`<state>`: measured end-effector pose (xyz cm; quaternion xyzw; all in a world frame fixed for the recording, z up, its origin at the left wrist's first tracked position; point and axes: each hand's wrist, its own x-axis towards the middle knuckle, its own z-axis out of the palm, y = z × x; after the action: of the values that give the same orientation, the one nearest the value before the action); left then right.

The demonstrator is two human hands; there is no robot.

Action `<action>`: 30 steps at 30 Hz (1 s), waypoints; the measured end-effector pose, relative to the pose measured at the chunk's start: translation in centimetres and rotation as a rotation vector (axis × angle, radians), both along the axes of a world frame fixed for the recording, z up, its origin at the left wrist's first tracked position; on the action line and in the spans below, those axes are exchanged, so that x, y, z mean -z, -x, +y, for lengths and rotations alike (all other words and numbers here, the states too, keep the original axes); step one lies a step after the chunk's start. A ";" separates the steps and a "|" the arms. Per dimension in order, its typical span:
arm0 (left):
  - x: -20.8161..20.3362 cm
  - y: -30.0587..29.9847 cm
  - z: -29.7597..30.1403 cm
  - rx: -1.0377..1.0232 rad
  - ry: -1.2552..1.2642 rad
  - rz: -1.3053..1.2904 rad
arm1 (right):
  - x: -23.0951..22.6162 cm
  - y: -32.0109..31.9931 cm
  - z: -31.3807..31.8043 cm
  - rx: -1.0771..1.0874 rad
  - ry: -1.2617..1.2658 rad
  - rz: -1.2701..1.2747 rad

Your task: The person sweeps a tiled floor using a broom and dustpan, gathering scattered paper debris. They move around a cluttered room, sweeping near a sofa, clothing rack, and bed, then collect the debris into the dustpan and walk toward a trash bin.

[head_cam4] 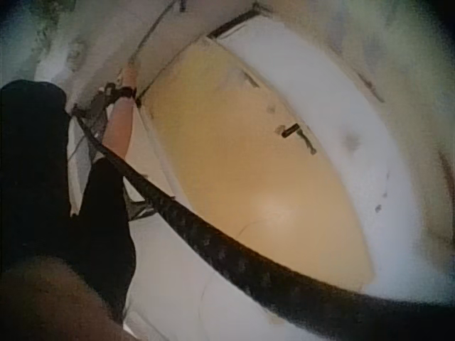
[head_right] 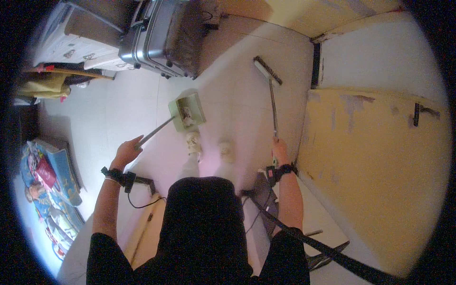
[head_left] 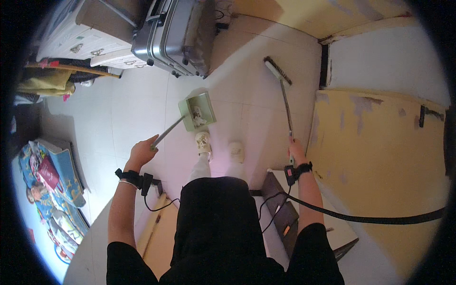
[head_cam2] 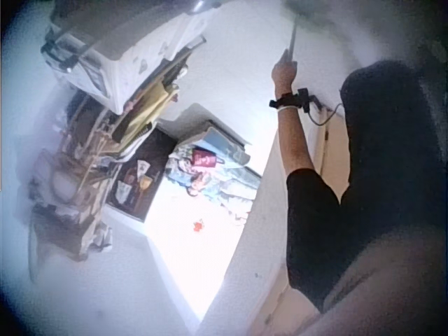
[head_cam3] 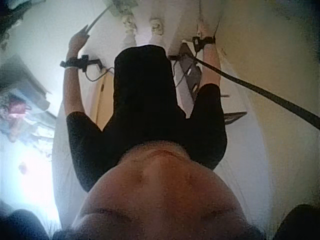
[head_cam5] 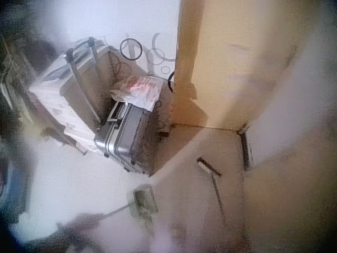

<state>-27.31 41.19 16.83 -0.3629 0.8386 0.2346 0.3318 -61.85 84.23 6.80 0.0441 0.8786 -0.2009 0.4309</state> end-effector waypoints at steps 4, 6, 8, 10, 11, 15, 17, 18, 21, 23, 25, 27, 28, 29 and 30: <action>-0.6 -0.6 3.9 -0.098 0.177 -0.074 | 6.2 3.1 2.2 -0.190 -0.070 0.082; -0.7 -0.9 5.5 -0.157 0.151 -0.047 | 8.0 1.4 3.4 -0.630 -0.114 0.265; -1.1 -1.6 7.1 -0.193 0.110 0.017 | 7.3 -1.8 6.1 -0.727 -0.096 0.322; -1.5 -2.3 8.2 -0.254 0.116 0.015 | 4.6 -5.8 9.2 -0.717 -0.090 0.069; -1.6 -2.9 8.7 -0.277 0.120 0.016 | 3.3 -7.9 10.4 -0.339 -0.181 -0.034; -2.2 -6.1 10.4 -0.331 0.141 0.012 | -3.0 -11.3 15.7 -0.594 -0.166 -0.072; -2.7 -8.2 11.3 -0.357 0.166 0.088 | -5.0 -10.5 17.1 -0.618 -0.180 -0.013; -2.8 -9.2 11.8 -0.379 0.170 0.130 | -5.5 -9.7 17.3 -0.609 -0.189 0.031; -3.1 -11.6 13.3 -0.366 0.167 0.038 | -5.5 -5.2 15.9 -0.569 -0.188 0.132; -3.1 -12.8 14.2 -0.337 0.132 0.014 | -4.2 -1.6 13.1 -0.744 -0.127 0.259; -3.2 -13.7 15.4 -0.370 0.122 0.015 | -1.7 2.3 8.3 -0.684 -0.118 0.244; -3.3 -14.4 16.3 -0.447 0.125 -0.030 | 1.1 5.1 2.7 -0.711 -0.120 0.306; -3.6 -14.6 16.6 -0.484 0.102 -0.025 | 2.3 6.1 -0.3 -0.710 -0.080 0.338; -3.4 -14.8 16.9 -0.522 0.082 -0.034 | 3.9 6.8 -3.3 -0.721 -0.066 0.349; -3.5 -15.0 17.0 -0.563 0.051 -0.067 | 5.1 7.0 -6.2 -0.689 -0.019 0.367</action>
<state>-12.33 58.15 20.33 -0.5972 0.6991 0.2840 0.2719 -68.89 77.98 1.74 -0.2861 0.9062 -0.0408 0.3085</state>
